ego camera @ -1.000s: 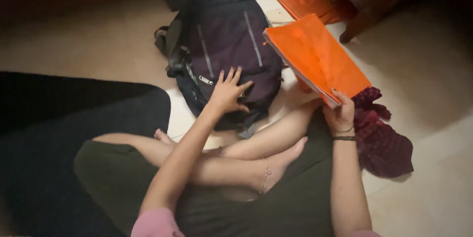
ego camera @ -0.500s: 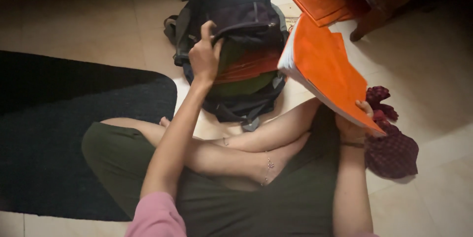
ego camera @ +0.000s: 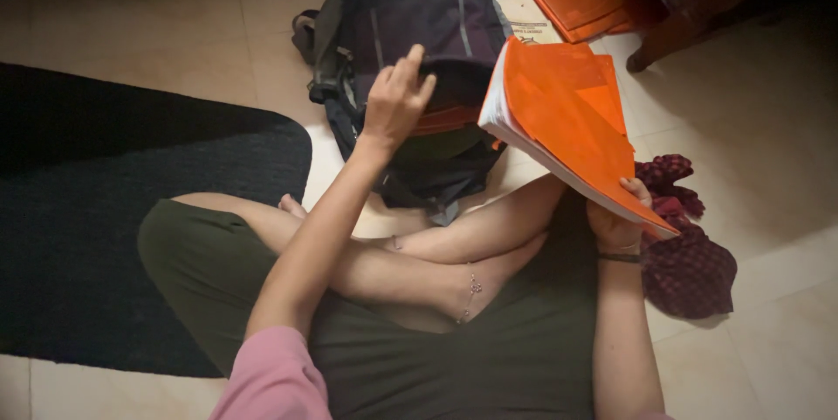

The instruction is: Organizing notebooks and putting them into a backpack while sitting on the floor.

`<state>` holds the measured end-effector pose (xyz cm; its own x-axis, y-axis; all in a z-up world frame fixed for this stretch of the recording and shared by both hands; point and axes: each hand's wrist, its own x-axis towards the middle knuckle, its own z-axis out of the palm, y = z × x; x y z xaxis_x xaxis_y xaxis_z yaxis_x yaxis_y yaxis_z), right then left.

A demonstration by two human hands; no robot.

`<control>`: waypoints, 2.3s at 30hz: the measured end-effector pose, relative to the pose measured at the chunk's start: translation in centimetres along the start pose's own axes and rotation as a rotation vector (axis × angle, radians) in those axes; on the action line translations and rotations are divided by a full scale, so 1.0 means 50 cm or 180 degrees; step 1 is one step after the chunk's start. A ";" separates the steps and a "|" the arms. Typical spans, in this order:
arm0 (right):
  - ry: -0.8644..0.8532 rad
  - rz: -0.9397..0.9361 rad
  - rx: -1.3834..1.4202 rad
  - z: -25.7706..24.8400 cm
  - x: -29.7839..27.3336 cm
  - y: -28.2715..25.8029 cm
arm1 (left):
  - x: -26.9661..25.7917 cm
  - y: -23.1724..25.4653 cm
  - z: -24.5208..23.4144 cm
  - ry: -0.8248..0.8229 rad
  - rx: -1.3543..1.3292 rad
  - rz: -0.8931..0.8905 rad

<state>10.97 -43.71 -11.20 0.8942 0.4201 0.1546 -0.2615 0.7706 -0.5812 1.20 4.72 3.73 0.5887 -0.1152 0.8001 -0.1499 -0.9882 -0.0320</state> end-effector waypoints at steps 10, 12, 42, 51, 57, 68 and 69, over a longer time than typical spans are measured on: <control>0.0752 0.0685 -0.0189 0.020 -0.013 -0.032 | -0.013 0.008 0.034 -0.0508 0.1480 0.0134; 0.0789 0.0771 -0.0367 0.003 -0.017 -0.035 | -0.009 -0.022 0.048 -0.0705 0.2014 0.0436; 0.0743 0.2025 -0.0448 0.158 0.012 0.002 | -0.055 -0.044 0.164 -0.1739 -0.0013 0.0076; 0.0763 0.1898 -0.0387 0.132 0.015 0.014 | -0.066 -0.066 0.227 -0.1125 0.0836 0.0898; 0.0762 0.2009 -0.0171 0.280 0.076 0.061 | 0.043 -0.117 0.181 -0.1337 0.0553 0.0964; 0.0827 0.1940 -0.0187 0.339 0.139 0.314 | 0.080 -0.133 0.185 -0.1619 0.0480 0.1032; 0.0830 0.1929 -0.0183 0.358 0.152 0.352 | 0.079 -0.134 0.187 -0.1615 0.0477 0.1043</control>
<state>6.68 -18.37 -5.98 0.6555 0.6358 -0.4076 -0.7326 0.4045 -0.5474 11.98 9.96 1.50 0.8407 -0.4123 0.3511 -0.2954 -0.8925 -0.3408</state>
